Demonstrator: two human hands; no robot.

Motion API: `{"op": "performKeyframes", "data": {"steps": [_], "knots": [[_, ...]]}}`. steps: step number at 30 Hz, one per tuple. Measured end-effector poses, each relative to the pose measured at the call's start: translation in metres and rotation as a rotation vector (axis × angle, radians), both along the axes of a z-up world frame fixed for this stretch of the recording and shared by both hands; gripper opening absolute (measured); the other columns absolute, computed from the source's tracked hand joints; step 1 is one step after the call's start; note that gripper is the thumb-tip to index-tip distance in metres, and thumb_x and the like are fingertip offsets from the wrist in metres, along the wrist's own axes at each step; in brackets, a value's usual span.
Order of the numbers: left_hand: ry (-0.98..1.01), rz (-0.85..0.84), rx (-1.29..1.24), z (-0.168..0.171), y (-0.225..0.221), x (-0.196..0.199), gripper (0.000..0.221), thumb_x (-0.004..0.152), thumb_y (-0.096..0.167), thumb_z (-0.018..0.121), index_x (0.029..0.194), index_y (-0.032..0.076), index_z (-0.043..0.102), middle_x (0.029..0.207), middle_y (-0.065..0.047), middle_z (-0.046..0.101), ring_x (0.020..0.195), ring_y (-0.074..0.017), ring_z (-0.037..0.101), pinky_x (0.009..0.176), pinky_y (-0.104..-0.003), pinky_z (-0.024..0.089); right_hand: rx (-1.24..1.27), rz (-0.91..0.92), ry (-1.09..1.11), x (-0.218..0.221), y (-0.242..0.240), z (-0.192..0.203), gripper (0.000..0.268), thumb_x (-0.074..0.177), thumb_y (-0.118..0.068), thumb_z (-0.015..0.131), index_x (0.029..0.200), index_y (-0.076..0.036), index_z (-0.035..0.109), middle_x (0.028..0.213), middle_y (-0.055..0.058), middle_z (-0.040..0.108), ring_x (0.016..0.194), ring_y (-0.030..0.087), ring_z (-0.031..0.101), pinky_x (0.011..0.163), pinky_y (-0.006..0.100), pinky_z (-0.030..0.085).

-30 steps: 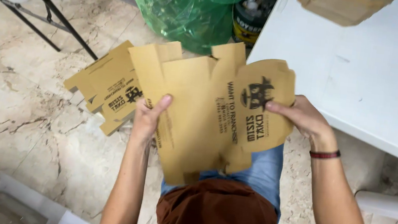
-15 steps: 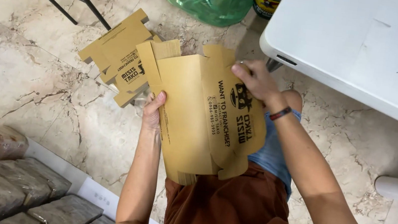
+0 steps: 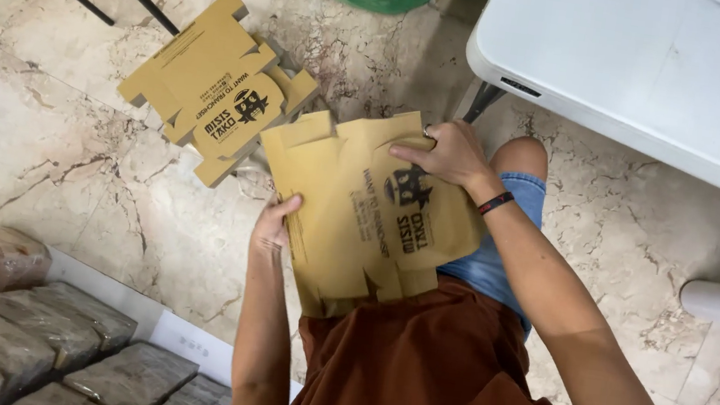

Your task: Picking up, inspecting, and stacking flat cardboard packaging boxes

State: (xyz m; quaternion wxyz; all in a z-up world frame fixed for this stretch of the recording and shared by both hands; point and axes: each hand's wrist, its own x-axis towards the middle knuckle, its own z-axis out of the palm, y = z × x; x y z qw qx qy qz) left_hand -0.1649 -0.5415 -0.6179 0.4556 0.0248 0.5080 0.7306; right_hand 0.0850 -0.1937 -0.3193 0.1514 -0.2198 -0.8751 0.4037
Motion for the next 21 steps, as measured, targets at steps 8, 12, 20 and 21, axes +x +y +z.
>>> {"op": "performKeyframes", "data": {"steps": [8,12,20,21], "knots": [[0.262,-0.018,-0.254,0.137,0.008,0.011,0.063,0.082,0.016,0.087,0.136,0.001,0.06,0.123,-0.026,0.068,0.115,-0.0418,0.066,0.098,-0.057,0.054,0.239,0.1,0.1,-0.001,-0.016,0.025,0.082,0.082,-0.072,0.079,0.044,-0.018,0.032,0.034,-0.002,0.03,0.033,0.016,0.032,0.042,0.026,0.032],[1.128,0.283,-0.454,0.372,0.079,0.081,0.049,0.102,0.016,0.072,0.145,0.004,0.053,0.142,-0.023,0.056,0.139,-0.0431,0.047,0.115,-0.058,0.037,0.429,0.121,0.053,0.002,-0.045,0.09,0.081,0.089,-0.068,0.076,0.044,-0.016,0.033,0.034,-0.002,0.032,0.032,0.017,0.038,0.041,0.027,0.034],[1.584,-0.196,-0.427,0.336,0.152,0.077,0.07,0.109,0.049,0.041,0.047,0.019,0.045,0.039,-0.002,0.047,0.042,-0.0307,0.056,0.051,-0.041,0.043,0.535,0.205,0.004,-0.007,-0.073,0.103,0.065,0.095,-0.062,0.074,0.052,-0.02,0.05,0.042,-0.005,0.046,0.037,0.016,0.046,0.049,0.027,0.045],[1.581,-0.148,-0.389,0.318,0.152,0.073,0.071,0.111,0.043,0.041,0.043,0.022,0.04,0.034,0.003,0.043,0.032,-0.021,0.05,0.046,-0.033,0.039,0.525,0.209,0.022,-0.008,-0.073,0.099,0.064,0.094,-0.063,0.074,0.053,-0.02,0.051,0.043,-0.005,0.046,0.037,0.016,0.047,0.049,0.027,0.045]]}}
